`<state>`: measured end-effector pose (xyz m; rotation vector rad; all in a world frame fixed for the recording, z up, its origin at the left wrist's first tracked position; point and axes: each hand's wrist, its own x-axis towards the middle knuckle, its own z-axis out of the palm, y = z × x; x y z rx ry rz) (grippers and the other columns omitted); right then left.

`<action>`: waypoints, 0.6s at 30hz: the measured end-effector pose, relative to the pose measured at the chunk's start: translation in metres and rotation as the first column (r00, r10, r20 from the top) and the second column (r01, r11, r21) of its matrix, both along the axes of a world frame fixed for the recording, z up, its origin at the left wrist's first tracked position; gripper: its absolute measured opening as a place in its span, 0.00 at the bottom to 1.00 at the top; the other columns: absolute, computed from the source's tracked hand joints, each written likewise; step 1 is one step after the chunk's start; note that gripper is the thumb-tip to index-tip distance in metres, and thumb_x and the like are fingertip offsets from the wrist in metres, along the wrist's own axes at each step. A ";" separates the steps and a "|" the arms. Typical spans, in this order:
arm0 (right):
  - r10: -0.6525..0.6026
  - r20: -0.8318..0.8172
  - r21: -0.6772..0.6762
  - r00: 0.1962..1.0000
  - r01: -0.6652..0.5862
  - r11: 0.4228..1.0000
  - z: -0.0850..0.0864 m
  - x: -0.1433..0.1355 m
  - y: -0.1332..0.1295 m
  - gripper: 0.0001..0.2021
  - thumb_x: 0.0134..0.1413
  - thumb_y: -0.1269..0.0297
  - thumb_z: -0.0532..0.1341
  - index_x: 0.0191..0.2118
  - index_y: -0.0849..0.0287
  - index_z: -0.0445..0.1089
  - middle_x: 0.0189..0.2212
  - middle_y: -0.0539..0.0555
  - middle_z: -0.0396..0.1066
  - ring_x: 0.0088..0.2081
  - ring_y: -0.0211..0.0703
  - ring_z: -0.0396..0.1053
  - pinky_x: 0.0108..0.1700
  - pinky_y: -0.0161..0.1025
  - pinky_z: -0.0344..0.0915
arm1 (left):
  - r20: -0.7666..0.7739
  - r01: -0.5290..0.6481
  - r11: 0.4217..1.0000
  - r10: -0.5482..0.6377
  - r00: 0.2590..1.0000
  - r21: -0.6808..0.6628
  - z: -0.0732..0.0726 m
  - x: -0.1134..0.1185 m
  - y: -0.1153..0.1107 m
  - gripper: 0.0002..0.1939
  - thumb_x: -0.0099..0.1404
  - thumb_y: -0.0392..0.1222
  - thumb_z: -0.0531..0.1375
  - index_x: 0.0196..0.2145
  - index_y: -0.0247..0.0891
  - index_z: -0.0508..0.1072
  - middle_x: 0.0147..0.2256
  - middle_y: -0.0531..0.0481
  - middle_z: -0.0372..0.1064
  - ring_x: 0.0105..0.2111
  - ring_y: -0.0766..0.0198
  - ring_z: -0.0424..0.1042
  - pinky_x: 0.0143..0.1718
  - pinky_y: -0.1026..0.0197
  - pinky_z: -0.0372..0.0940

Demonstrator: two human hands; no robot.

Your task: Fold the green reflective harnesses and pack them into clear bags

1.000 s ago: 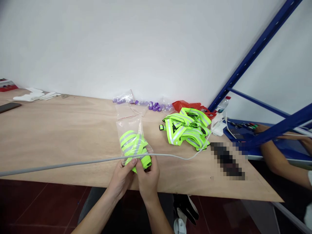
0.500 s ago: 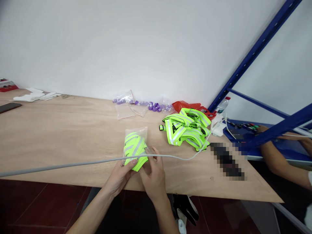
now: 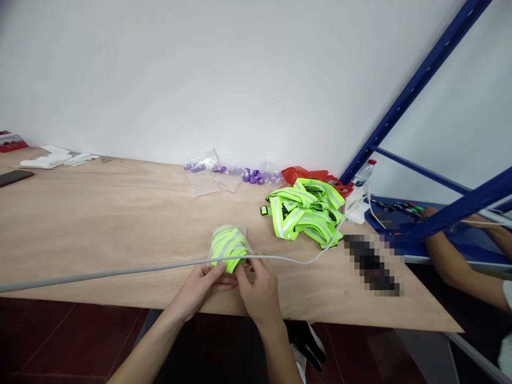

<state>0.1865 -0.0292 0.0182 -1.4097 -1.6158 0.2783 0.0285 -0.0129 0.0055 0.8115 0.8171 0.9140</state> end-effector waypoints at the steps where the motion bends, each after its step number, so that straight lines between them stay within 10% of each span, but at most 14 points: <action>1: 0.041 -0.014 -0.006 0.999 -0.041 0.999 0.002 0.001 -0.001 0.09 0.61 0.62 0.59 0.39 0.56 0.77 0.31 0.54 0.77 0.32 0.46 0.72 0.35 0.39 0.68 | -0.025 -0.017 1.000 0.017 1.000 -0.002 0.000 -0.001 0.002 0.29 0.53 0.64 0.71 0.34 0.30 0.82 0.32 0.36 0.80 0.32 0.53 0.80 0.39 0.56 0.73; 8: -0.057 -0.023 0.090 0.998 0.059 0.994 -0.004 -0.001 -0.001 0.18 0.62 0.58 0.63 0.22 0.55 0.71 0.22 0.50 0.71 0.25 0.41 0.68 0.31 0.37 0.64 | -0.300 -0.086 0.977 0.143 0.943 0.196 -0.006 -0.005 0.010 0.26 0.59 0.62 0.66 0.22 0.34 0.76 0.22 0.45 0.73 0.25 0.59 0.73 0.29 0.62 0.66; 18: -0.197 0.183 0.277 0.963 0.142 0.950 -0.010 -0.001 0.011 0.21 0.64 0.58 0.62 0.19 0.53 0.63 0.17 0.48 0.63 0.23 0.40 0.61 0.28 0.38 0.59 | -0.570 0.042 0.761 0.447 0.690 0.647 0.010 -0.001 0.007 0.17 0.64 0.43 0.58 0.21 0.40 0.55 0.20 0.58 0.53 0.21 0.68 0.54 0.26 0.64 0.49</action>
